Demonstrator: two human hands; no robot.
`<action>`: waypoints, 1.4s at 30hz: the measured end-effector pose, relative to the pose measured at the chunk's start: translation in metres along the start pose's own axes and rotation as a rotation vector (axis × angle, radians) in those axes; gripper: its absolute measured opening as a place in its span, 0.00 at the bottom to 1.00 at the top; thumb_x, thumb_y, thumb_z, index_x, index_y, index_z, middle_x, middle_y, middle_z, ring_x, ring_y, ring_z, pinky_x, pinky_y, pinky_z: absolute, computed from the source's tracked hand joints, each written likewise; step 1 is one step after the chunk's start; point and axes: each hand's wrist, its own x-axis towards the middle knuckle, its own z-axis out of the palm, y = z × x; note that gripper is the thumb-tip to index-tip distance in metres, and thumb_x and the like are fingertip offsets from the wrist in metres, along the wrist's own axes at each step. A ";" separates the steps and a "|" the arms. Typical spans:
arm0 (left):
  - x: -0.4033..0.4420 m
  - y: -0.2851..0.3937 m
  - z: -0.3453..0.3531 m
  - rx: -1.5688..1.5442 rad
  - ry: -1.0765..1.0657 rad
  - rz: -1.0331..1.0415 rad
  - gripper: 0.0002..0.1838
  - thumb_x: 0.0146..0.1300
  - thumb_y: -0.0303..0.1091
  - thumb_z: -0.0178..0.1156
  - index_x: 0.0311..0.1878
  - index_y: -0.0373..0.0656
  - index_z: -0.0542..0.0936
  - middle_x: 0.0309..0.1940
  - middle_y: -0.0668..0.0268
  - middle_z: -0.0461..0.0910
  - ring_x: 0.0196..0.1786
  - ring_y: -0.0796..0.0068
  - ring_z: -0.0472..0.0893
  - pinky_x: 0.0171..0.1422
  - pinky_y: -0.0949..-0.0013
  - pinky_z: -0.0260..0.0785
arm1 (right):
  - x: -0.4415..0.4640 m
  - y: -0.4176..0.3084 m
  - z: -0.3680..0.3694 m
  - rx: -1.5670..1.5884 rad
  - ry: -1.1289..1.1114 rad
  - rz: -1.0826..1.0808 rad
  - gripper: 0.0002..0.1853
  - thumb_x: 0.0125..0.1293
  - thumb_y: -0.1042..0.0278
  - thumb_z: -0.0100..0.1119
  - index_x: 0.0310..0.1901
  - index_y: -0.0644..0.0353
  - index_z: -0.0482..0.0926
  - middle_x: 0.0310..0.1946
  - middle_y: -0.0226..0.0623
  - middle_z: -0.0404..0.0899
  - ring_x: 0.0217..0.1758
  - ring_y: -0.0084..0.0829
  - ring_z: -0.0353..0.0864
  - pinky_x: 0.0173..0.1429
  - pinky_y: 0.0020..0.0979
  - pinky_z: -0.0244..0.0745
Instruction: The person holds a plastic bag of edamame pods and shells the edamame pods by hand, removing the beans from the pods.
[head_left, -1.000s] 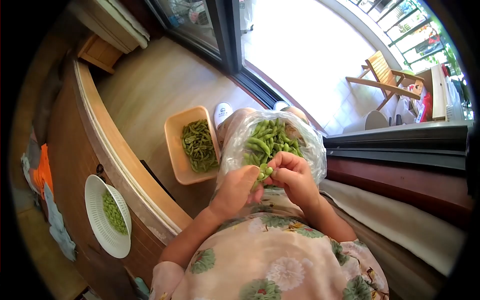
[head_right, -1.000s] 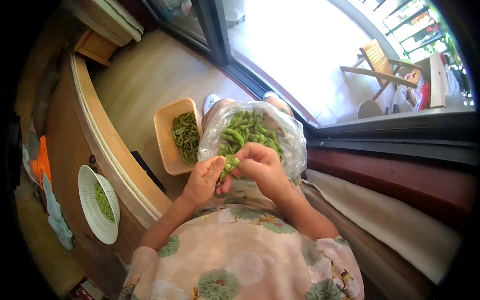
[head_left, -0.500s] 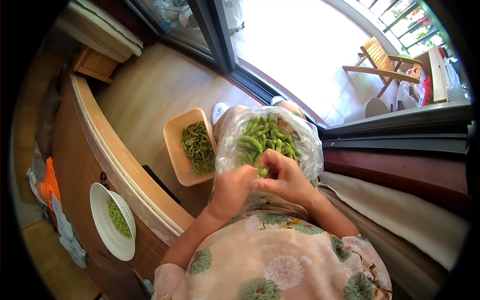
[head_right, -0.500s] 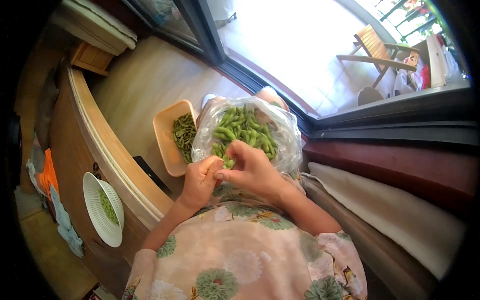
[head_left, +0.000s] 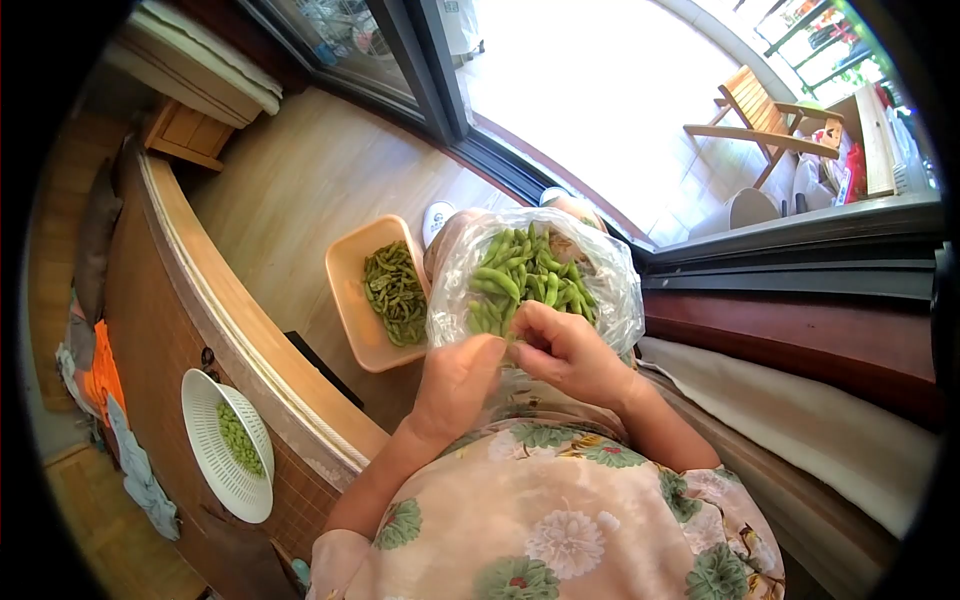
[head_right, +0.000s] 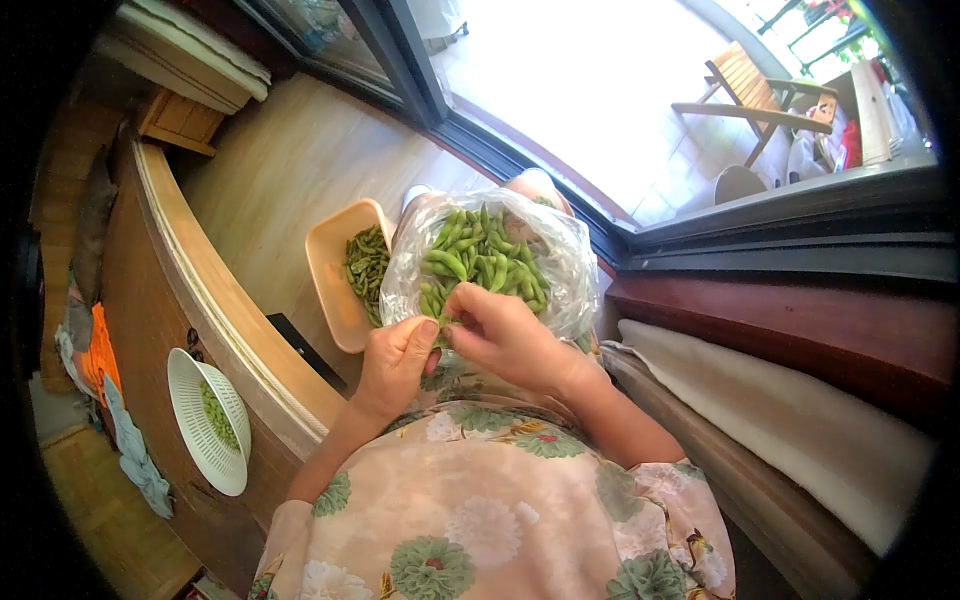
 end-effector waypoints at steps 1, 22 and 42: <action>0.000 0.000 0.000 -0.011 0.010 -0.016 0.21 0.75 0.41 0.47 0.28 0.38 0.73 0.18 0.71 0.68 0.24 0.84 0.66 0.29 0.76 0.59 | 0.001 0.002 0.001 -0.059 0.023 -0.060 0.07 0.67 0.71 0.60 0.38 0.62 0.72 0.25 0.25 0.69 0.28 0.15 0.66 0.31 0.22 0.64; 0.005 -0.001 -0.005 -0.283 0.075 -0.149 0.16 0.74 0.37 0.50 0.41 0.32 0.79 0.20 0.76 0.67 0.26 0.89 0.63 0.31 0.80 0.59 | -0.029 0.006 -0.028 -0.414 -0.016 -0.234 0.06 0.56 0.75 0.65 0.36 0.61 0.80 0.34 0.38 0.77 0.32 0.37 0.78 0.35 0.34 0.75; 0.015 -0.010 -0.005 -1.245 -0.005 -0.427 0.16 0.77 0.42 0.41 0.49 0.40 0.72 0.39 0.62 0.77 0.44 0.68 0.78 0.58 0.62 0.73 | -0.013 -0.014 -0.003 -0.399 0.186 -0.531 0.14 0.50 0.81 0.68 0.41 0.63 0.82 0.34 0.40 0.79 0.33 0.38 0.81 0.36 0.34 0.78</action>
